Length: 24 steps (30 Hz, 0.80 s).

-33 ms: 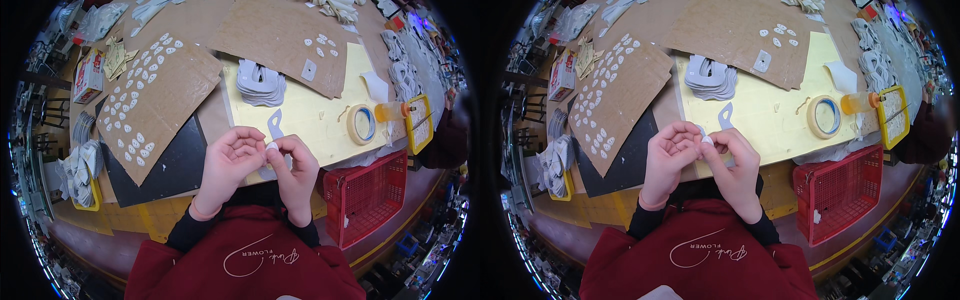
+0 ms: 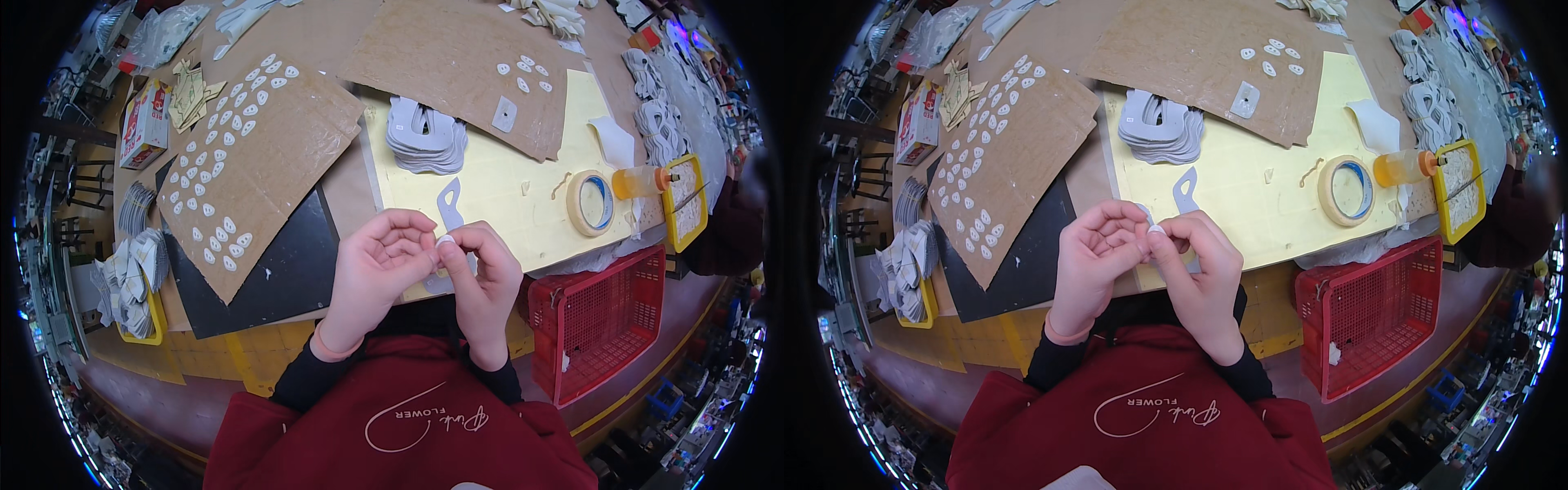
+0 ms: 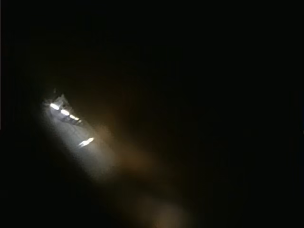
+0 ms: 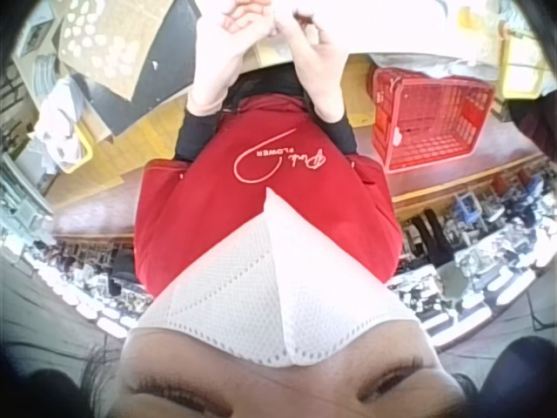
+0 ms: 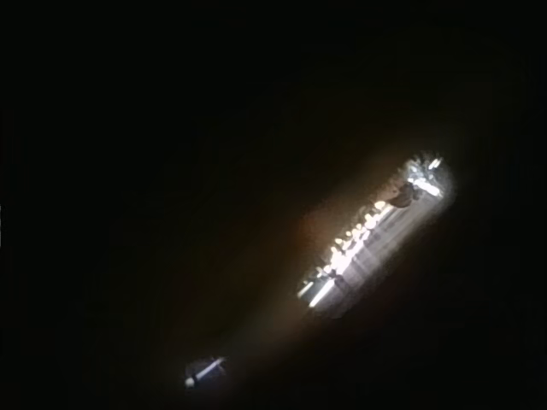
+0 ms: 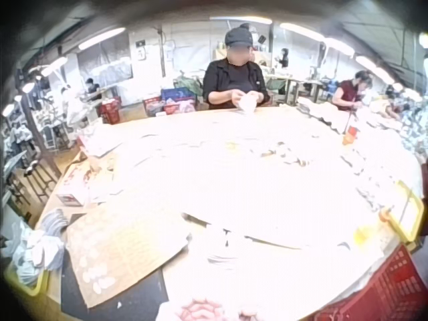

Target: The person applies adhesive tape to small white fabric pieces and attaches them to larger gray fabric pieces on a workbench. They then place the assembled pieces under a UV lamp and handle additional fabric parts.

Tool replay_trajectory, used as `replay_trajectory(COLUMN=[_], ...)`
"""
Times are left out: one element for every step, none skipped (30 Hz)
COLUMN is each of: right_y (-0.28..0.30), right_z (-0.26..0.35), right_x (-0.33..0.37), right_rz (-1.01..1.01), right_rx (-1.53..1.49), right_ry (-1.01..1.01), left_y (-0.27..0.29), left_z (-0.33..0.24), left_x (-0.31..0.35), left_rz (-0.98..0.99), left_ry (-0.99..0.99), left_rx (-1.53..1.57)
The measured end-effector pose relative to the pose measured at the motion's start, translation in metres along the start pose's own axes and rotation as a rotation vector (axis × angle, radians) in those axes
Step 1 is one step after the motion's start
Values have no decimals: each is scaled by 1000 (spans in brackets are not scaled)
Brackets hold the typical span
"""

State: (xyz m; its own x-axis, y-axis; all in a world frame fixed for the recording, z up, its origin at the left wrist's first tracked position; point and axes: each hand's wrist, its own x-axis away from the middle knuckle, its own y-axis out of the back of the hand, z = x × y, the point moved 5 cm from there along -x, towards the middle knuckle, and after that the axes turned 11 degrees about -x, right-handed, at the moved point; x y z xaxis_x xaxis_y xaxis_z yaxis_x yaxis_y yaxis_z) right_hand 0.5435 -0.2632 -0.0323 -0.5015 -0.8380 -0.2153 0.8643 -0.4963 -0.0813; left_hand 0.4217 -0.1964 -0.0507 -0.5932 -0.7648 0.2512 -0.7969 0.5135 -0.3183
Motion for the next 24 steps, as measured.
replay_trajectory(right_y=[0, 1, 2, 3, 4, 4, 5, 5, 5, 4, 4, 6, 10, 13, 13, 14, 14, 14, 15, 15, 17, 18, 20, 20], right_z=[-1, -2, -2, -3, -3, -3, -3, -3, -4, -5, -5, -11, -19, -25, -25, -24, -24, -24, -24, -24, -24, -23, -22, -22], right_x=[1, 3, 3, 4, 4, 4, 4, 3, 3, 1, 0, 0, 1, 2, 1, 0, 0, 0, 0, 1, 2, 3, 4, 4], right_rz=[-28, -56, -76, -96, -116, -124, -130, -137, -136, -135, -134, -141, -148, -154, -146, -141, -135, -125, -112, -99, -104, -110, -116, -104], right_rx=[-16, -33, -6, 21, 48, 67, 85, 103, 106, 107, 109, -8, -124, -241, -248, -257, -266, -263, -259, -255, -260, -265, -269, -272], right_ry=[16, 32, 42, 53, 64, 62, 60, 58, 50, 42, 35, -35, -104, -174, -198, -222, -245, -241, -238, -235, -244, -253, -261, -255], left_y=[-3, -5, -8, -10, -12, -14, -15, -15, -16, -15, -14, -14, -15, -16, -17, -16, -14, -12, -10, -8, -6, -6, -6, -6], left_z=[1, 3, 4, 6, 8, 10, 11, 12, 13, 14, 15, 16, 17, 18, 19, 18, 18, 17, 17, 17, 17, 17, 16, 16], left_x=[1, 2, 3, 3, 4, 4, 5, 6, 6, 5, 5, 4, 5, 5, 6, 5, 3, 2, 1, -1, -2, -3, -4, -4], left_rz=[18, 36, 54, 50, 46, 43, 39, 36, 33, 36, 38, 41, 50, 58, 67, 51, 36, 20, 18, 16, 15, 12, 10, 8], left_ry=[10, 21, 31, 33, 35, 37, 43, 49, 55, 49, 44, 38, 92, 146, 200, 211, 222, 233, 221, 210, 199, 206, 213, 220], left_rx=[6, 12, 18, 23, 28, 33, 45, 58, 71, 74, 78, 81, 116, 151, 185, 206, 227, 247, 239, 231, 223, 237, 251, 265])
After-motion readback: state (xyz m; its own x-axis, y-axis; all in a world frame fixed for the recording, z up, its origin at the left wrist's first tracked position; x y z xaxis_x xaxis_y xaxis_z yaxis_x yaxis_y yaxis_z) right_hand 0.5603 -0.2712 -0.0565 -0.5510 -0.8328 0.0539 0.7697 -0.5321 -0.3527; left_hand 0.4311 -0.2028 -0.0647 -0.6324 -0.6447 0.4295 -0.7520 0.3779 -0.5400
